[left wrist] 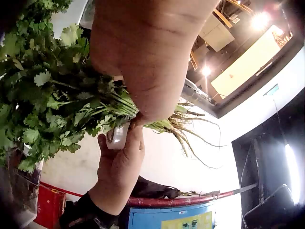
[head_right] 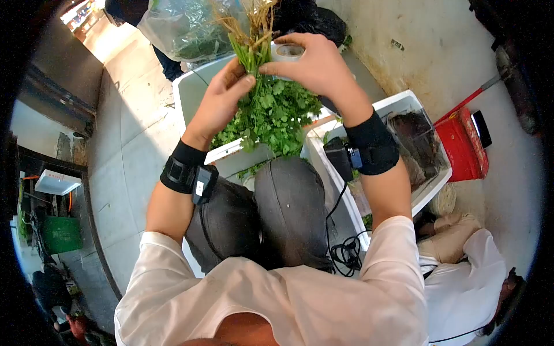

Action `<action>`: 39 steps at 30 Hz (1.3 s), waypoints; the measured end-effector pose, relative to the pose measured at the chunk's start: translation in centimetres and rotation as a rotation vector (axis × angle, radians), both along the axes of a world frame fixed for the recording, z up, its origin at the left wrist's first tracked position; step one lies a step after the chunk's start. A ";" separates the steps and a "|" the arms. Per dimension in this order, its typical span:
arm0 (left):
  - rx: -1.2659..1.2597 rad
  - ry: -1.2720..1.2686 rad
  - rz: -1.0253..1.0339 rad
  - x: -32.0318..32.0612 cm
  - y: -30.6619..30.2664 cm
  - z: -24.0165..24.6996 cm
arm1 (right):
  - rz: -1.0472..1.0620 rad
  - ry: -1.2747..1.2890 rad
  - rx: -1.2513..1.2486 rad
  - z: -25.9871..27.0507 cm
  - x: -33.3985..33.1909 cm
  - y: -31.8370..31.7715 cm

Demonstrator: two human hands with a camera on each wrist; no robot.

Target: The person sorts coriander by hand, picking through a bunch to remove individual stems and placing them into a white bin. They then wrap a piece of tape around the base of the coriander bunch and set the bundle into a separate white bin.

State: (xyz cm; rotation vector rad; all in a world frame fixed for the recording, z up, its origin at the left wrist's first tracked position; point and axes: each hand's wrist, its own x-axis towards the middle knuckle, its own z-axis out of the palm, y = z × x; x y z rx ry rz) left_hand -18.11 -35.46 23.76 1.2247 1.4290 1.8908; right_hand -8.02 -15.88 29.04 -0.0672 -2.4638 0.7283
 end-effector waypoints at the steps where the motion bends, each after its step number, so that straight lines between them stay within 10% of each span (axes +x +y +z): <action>1: 0.010 0.009 0.003 0.0 0.1 0.0 | -0.012 -0.011 -0.036 0.1 0.0 -0.1; 39: -0.001 -0.091 -0.148 -0.1 -0.1 0.6 | 0.049 -0.059 -0.137 1.5 0.7 -0.1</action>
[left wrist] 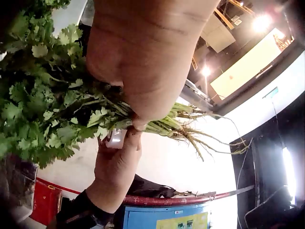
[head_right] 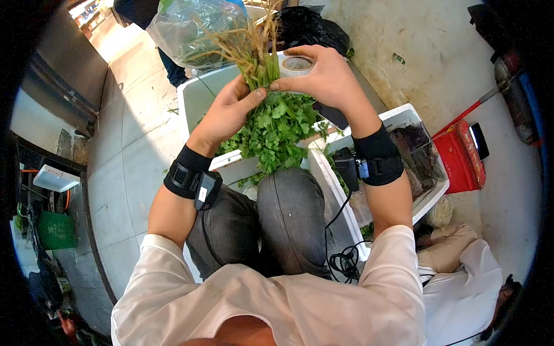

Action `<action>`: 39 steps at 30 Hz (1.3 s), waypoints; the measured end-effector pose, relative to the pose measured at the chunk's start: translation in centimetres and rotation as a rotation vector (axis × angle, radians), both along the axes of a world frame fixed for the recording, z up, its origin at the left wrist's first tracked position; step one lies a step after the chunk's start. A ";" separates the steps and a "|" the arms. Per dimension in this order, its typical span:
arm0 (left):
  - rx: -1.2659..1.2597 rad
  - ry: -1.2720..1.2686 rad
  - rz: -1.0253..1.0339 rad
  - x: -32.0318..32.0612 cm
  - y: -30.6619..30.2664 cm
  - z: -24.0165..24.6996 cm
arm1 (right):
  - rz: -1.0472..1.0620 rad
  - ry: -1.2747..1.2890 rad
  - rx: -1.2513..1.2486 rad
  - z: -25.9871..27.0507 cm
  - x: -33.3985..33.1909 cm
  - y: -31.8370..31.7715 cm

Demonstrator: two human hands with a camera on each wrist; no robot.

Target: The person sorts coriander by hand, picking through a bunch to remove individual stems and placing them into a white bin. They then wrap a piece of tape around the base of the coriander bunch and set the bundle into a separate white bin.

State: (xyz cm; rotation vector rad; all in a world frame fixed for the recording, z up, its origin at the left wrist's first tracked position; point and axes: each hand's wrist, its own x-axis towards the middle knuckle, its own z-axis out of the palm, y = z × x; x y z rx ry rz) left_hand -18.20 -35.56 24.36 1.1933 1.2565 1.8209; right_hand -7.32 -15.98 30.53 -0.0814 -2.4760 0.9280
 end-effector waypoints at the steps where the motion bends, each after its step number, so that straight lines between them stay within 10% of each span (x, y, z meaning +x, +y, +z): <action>1: 0.013 -0.075 -0.012 0.1 0.1 -0.1 | 0.000 -0.003 -0.001 -0.1 0.0 0.0; 39: 0.096 -0.053 0.012 1.0 0.1 0.3 | 0.014 0.015 -0.094 -0.2 0.0 0.9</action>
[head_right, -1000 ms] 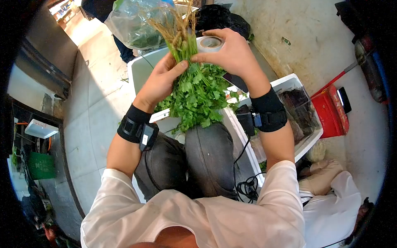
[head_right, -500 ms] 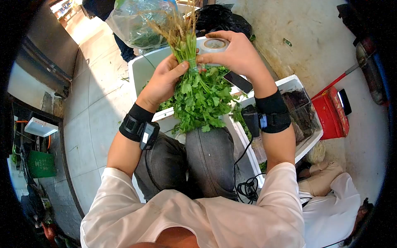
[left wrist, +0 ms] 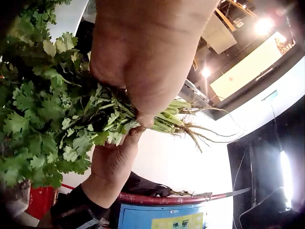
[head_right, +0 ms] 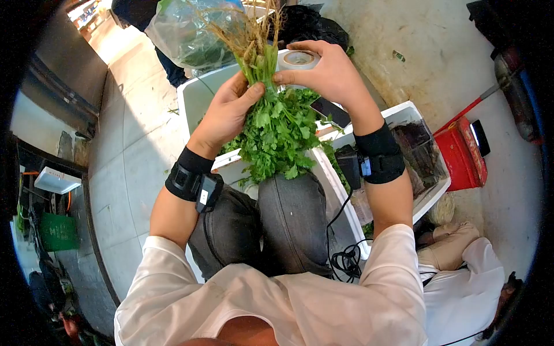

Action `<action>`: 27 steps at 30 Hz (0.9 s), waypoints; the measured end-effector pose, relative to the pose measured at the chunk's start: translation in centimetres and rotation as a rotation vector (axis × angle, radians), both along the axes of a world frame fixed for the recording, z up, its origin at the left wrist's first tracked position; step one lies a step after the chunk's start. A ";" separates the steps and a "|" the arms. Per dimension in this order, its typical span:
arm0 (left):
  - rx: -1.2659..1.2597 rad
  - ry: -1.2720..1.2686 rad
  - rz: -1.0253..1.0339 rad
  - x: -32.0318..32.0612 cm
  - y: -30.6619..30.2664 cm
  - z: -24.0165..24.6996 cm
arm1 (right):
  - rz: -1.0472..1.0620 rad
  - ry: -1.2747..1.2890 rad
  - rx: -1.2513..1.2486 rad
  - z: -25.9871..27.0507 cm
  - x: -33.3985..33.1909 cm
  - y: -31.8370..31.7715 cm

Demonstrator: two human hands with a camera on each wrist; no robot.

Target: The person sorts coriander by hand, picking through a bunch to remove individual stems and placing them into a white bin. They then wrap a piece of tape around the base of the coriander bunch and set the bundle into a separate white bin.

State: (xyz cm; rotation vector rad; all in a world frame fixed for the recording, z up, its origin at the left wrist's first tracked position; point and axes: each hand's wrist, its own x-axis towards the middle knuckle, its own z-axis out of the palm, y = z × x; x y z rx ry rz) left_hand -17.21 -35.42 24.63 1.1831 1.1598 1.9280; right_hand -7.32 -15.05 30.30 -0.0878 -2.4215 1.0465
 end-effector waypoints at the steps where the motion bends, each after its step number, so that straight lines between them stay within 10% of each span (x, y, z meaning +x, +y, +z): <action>1: -0.006 -0.049 0.011 0.1 0.1 0.1 | -0.002 0.003 0.002 0.1 0.1 -0.1; 27: 0.000 -0.058 0.068 -0.3 0.1 -0.4 | -0.037 0.038 -0.078 -0.7 0.6 -0.4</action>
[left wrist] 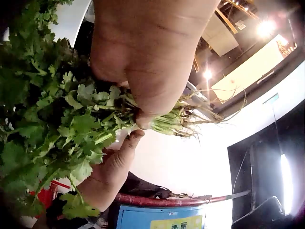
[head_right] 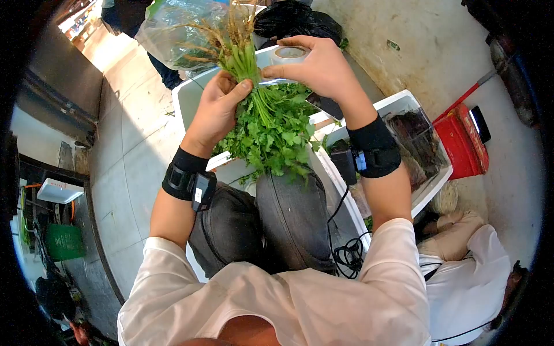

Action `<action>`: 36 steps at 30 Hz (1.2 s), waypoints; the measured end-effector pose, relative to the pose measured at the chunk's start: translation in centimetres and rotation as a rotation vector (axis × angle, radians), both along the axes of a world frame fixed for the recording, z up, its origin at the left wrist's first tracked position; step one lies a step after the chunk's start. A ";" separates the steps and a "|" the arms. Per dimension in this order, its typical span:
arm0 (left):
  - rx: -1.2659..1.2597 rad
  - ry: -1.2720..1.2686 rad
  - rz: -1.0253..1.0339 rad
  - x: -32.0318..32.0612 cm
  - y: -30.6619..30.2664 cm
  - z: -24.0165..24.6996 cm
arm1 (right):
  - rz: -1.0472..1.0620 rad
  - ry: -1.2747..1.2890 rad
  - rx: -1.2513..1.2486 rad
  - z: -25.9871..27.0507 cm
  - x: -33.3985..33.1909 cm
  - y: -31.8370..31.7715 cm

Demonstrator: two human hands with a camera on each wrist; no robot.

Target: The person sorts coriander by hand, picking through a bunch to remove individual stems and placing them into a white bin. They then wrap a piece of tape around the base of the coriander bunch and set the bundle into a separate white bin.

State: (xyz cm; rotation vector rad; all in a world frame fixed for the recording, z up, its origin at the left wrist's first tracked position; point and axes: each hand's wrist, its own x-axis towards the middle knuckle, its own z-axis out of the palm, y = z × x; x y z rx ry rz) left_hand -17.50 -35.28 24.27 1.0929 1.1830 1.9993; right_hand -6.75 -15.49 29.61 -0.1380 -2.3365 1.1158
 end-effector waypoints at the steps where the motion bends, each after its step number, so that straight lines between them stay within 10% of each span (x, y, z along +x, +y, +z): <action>1: 0.036 -0.039 -0.023 0.2 0.0 0.2 | -0.002 0.000 0.000 0.0 0.0 0.0; 36: 0.025 -0.001 -0.109 -0.1 -0.4 0.1 | 0.152 -0.014 -0.079 0.6 0.2 0.2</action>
